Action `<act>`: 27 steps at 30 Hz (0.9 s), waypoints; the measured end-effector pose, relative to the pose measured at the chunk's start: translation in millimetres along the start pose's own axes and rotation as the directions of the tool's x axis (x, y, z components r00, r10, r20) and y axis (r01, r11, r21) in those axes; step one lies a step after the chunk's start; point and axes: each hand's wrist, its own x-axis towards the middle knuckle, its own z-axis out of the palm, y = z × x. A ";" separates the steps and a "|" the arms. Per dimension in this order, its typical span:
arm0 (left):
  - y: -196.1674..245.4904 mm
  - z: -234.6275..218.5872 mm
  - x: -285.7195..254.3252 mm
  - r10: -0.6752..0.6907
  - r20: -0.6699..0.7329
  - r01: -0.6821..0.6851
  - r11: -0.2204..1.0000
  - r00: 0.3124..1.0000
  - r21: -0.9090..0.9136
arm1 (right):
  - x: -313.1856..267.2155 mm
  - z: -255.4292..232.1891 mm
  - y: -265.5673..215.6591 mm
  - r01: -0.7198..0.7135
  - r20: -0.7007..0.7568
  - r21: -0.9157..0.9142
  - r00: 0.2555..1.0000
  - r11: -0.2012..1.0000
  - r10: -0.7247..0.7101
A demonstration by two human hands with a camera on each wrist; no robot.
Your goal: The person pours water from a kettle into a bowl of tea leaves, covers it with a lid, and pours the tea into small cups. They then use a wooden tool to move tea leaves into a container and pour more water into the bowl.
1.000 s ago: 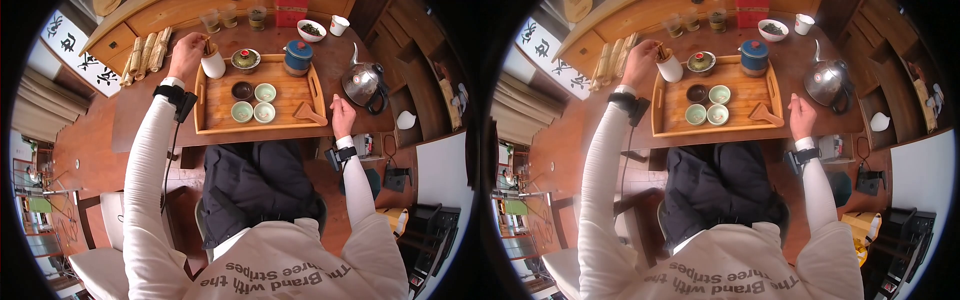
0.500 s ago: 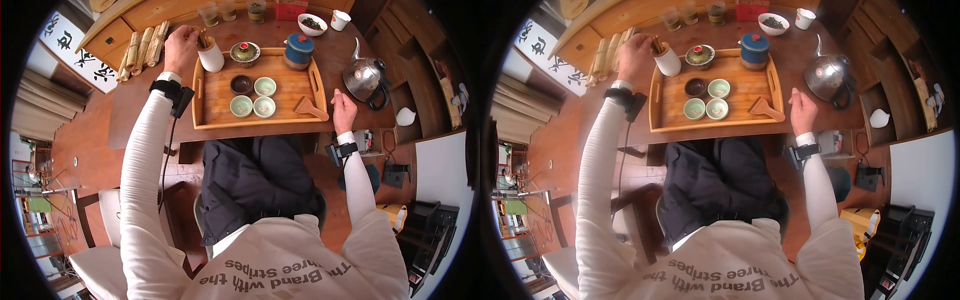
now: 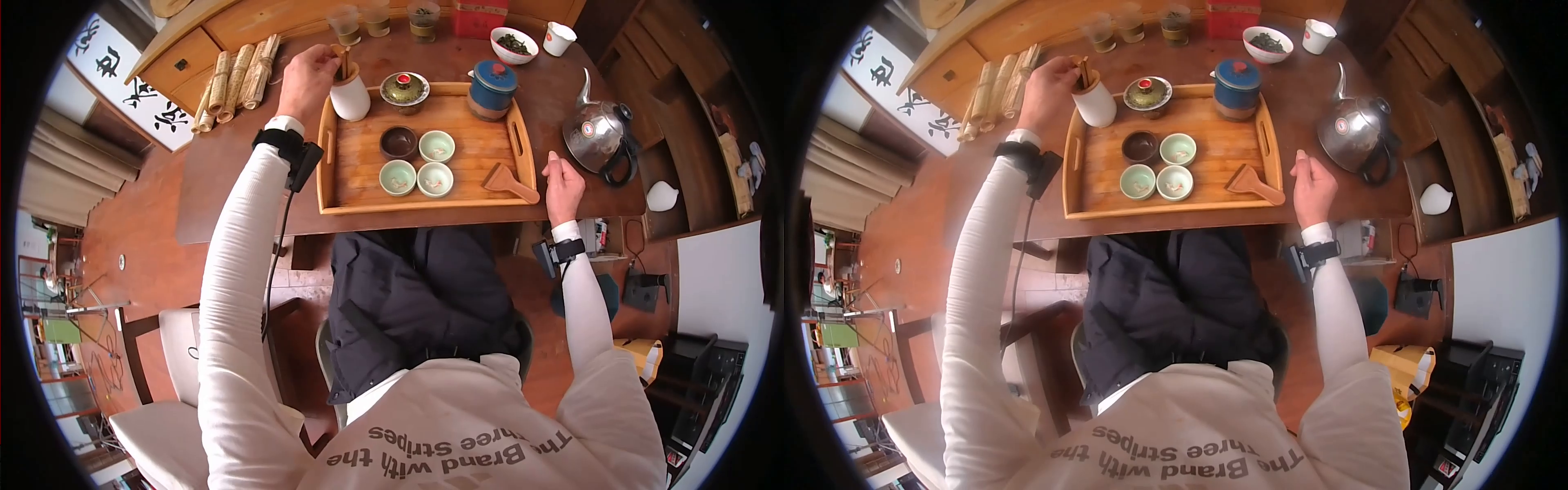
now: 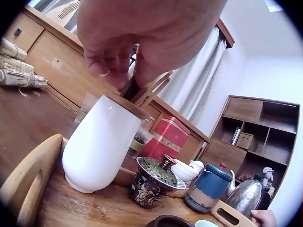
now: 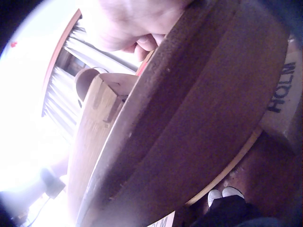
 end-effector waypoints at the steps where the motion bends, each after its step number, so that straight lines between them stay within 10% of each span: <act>1: 2.6 -1.2 0.0 0.014 -0.001 -0.013 0.997 1.000 0.077 | 0.0 0.1 -0.2 -0.002 0.000 -0.006 1.000 1.000 0.002; 27: 18.3 -7.1 5.9 0.158 0.061 -0.163 0.984 0.985 0.076 | -4.0 -0.6 -8.0 0.055 -0.019 0.030 0.998 0.998 -0.054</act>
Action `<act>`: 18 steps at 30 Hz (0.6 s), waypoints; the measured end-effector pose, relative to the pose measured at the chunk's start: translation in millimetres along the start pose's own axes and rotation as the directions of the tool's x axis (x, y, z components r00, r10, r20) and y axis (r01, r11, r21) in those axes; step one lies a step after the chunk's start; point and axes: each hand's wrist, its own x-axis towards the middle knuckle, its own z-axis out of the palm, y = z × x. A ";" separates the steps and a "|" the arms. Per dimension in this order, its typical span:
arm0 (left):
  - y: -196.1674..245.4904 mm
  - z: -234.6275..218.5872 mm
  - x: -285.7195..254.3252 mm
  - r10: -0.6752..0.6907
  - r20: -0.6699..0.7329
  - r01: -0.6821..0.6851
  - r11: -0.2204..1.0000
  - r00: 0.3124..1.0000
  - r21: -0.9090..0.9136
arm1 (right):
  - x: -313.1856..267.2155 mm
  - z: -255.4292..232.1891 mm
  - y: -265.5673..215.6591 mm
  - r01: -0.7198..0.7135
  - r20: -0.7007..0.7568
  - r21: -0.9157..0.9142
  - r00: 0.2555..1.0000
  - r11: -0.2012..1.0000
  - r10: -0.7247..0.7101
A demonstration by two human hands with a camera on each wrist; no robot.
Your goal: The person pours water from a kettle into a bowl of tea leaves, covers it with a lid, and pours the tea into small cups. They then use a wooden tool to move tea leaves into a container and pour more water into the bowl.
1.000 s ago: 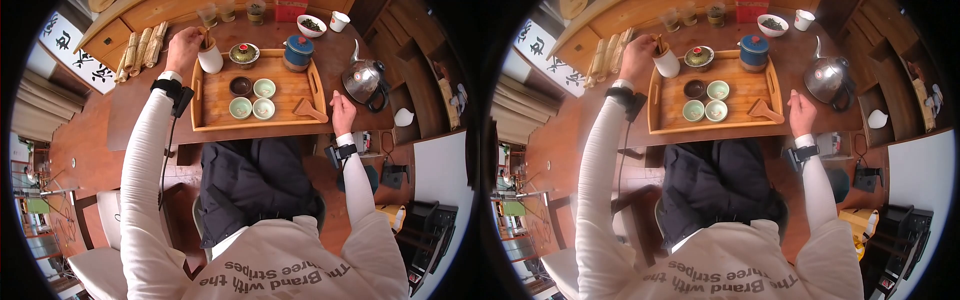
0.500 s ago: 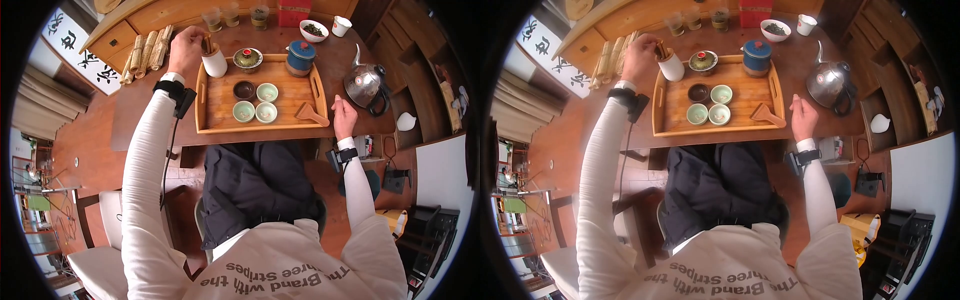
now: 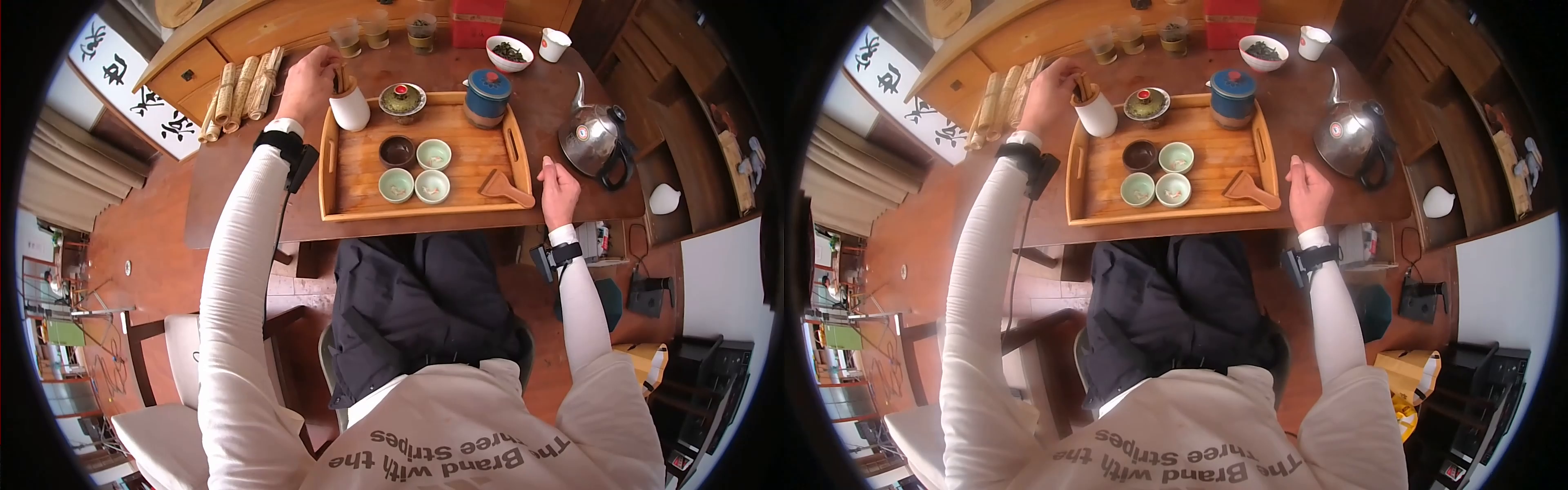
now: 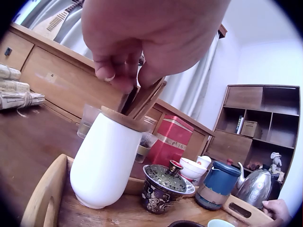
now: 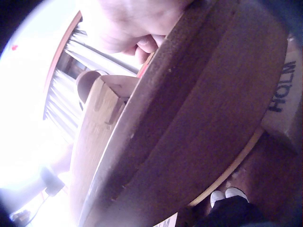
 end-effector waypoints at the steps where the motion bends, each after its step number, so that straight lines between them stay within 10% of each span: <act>1: -1.3 2.1 -0.6 0.000 0.005 0.000 1.000 1.000 0.000 | -0.6 -1.2 -1.0 -0.005 -0.001 -0.001 1.000 1.000 0.005; 18: -6.0 4.4 -2.1 -0.095 -0.016 0.095 0.995 0.995 0.024 | 0.4 -1.7 0.8 0.000 0.019 -0.023 1.000 1.000 0.000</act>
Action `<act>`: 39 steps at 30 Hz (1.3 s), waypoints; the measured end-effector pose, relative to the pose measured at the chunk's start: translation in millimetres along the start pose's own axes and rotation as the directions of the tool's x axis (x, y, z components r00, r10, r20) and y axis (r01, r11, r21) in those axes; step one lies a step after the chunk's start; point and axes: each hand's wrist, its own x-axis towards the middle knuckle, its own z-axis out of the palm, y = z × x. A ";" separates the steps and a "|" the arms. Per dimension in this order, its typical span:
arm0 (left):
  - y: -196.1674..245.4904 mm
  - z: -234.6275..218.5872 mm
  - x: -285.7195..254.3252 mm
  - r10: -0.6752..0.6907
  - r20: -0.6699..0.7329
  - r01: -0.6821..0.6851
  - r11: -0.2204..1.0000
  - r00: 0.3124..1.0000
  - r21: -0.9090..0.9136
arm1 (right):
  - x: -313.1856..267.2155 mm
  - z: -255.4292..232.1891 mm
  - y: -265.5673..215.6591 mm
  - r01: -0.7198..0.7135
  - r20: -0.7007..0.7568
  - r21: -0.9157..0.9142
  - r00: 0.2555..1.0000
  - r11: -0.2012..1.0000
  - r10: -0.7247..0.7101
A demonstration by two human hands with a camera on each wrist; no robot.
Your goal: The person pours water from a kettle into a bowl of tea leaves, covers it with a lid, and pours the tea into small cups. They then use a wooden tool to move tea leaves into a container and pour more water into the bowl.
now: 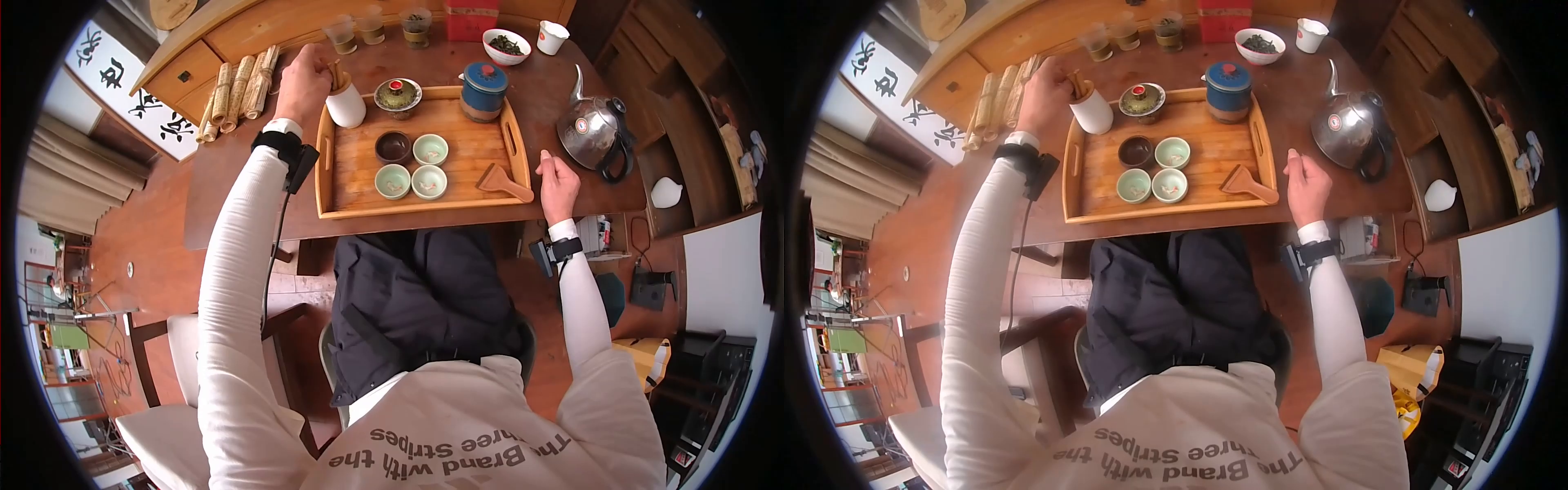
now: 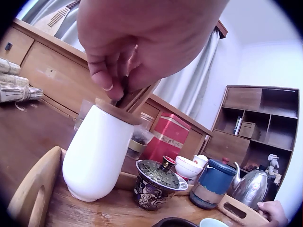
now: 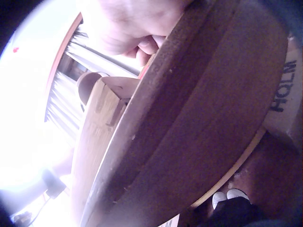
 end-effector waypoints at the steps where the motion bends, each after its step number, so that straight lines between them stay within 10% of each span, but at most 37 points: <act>1: 0.8 -2.4 1.7 0.026 -0.054 -0.024 0.999 0.998 0.041 | 1.5 1.9 1.2 0.004 0.000 0.002 1.000 1.000 -0.004; 13: 36.8 -108.9 -7.1 0.160 -0.405 -0.050 0.962 0.900 0.268 | 0.1 -1.8 0.0 -0.020 -0.014 -0.005 1.000 1.000 0.020; 18: 25.2 -150.8 -44.8 -0.222 -0.324 0.133 0.952 0.920 -0.277 | 20.6 2.6 -49.3 0.179 0.048 -0.010 0.983 0.984 -0.178; 24: -4.9 -140.7 -88.7 -0.412 -0.106 0.104 0.456 0.905 -0.884 | 72.2 73.8 -149.8 0.439 0.396 0.071 0.812 0.896 -0.429; 29: 21.1 -120.7 -137.2 -0.510 -0.206 -0.008 0.363 0.835 -0.932 | 99.0 167.5 -192.9 0.175 0.662 0.088 0.726 0.981 -0.188; 39: 32.2 -114.5 -242.9 -0.626 -0.008 0.292 0.374 0.779 -0.880 | 103.5 243.8 -183.6 0.233 0.617 0.092 0.750 0.968 -0.239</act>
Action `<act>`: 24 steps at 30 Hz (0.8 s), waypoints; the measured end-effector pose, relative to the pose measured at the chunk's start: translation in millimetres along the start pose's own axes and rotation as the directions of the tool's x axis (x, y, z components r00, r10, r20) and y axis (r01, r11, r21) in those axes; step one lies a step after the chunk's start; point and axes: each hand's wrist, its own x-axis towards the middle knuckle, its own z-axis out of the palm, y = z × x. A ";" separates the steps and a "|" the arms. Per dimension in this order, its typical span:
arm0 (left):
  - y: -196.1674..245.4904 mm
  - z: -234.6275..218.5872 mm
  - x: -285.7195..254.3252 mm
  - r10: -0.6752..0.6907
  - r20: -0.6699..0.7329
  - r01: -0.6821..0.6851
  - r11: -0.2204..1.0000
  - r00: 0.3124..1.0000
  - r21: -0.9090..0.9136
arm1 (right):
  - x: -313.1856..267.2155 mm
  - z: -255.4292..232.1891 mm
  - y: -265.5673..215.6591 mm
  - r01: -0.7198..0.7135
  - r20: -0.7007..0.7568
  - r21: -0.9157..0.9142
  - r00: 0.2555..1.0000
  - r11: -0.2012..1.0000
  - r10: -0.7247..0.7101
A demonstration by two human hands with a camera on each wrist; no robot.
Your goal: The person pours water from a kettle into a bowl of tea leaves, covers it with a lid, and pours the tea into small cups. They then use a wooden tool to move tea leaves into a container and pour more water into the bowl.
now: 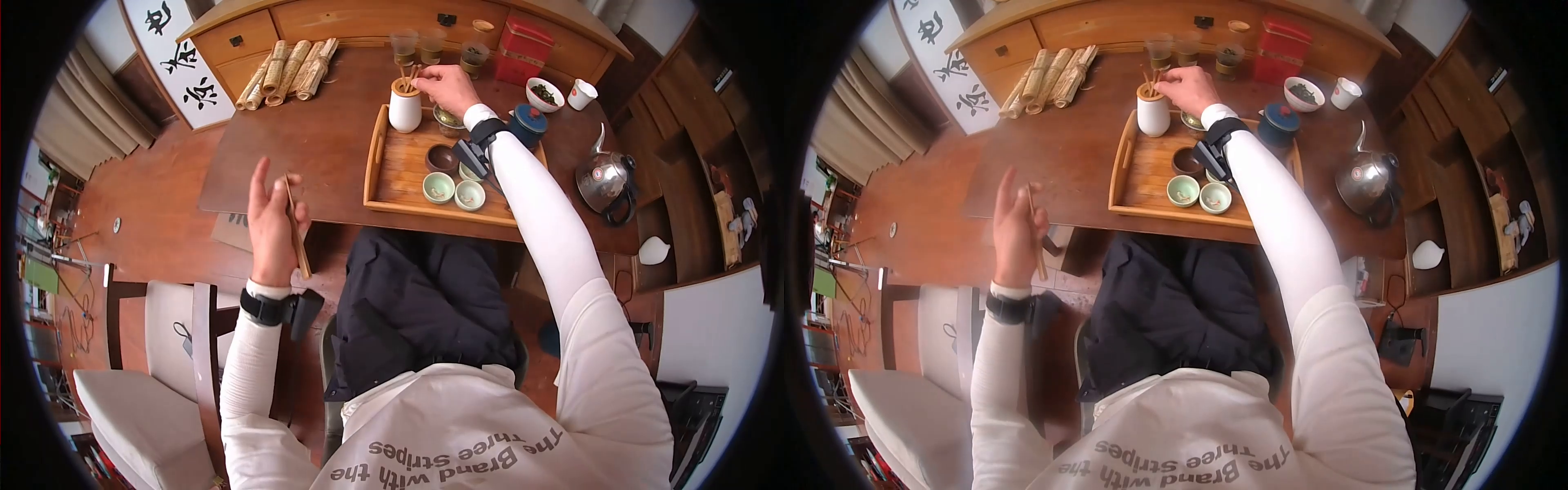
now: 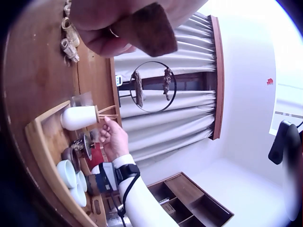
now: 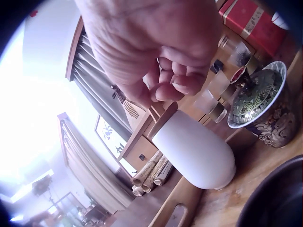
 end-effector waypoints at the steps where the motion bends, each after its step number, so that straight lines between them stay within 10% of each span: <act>1: -6.8 -8.0 -2.9 -0.063 0.014 0.063 0.998 0.998 -0.016 | -0.3 0.0 -0.9 0.001 0.003 -0.003 1.000 1.000 -0.001; 5: -23.3 -19.2 -8.7 -0.299 0.007 0.296 0.940 0.954 -0.167 | -2.9 -8.0 -9.9 0.016 -0.045 0.037 0.999 0.999 -0.014; 16: -13.0 15.6 -16.8 -0.285 0.152 0.304 0.946 0.946 -0.116 | 11.8 -54.9 -46.8 0.147 -0.114 0.093 0.984 0.985 -0.136; 20: -17.4 12.7 -13.3 -0.264 0.227 0.277 0.960 0.937 -0.028 | 12.7 -74.4 -60.3 0.406 -0.273 0.162 0.894 0.899 -0.354; 24: -5.9 30.8 -7.6 -0.308 0.223 0.295 0.951 0.925 0.091 | -1.3 -118.4 -79.5 0.286 -0.239 0.204 0.942 0.936 -0.236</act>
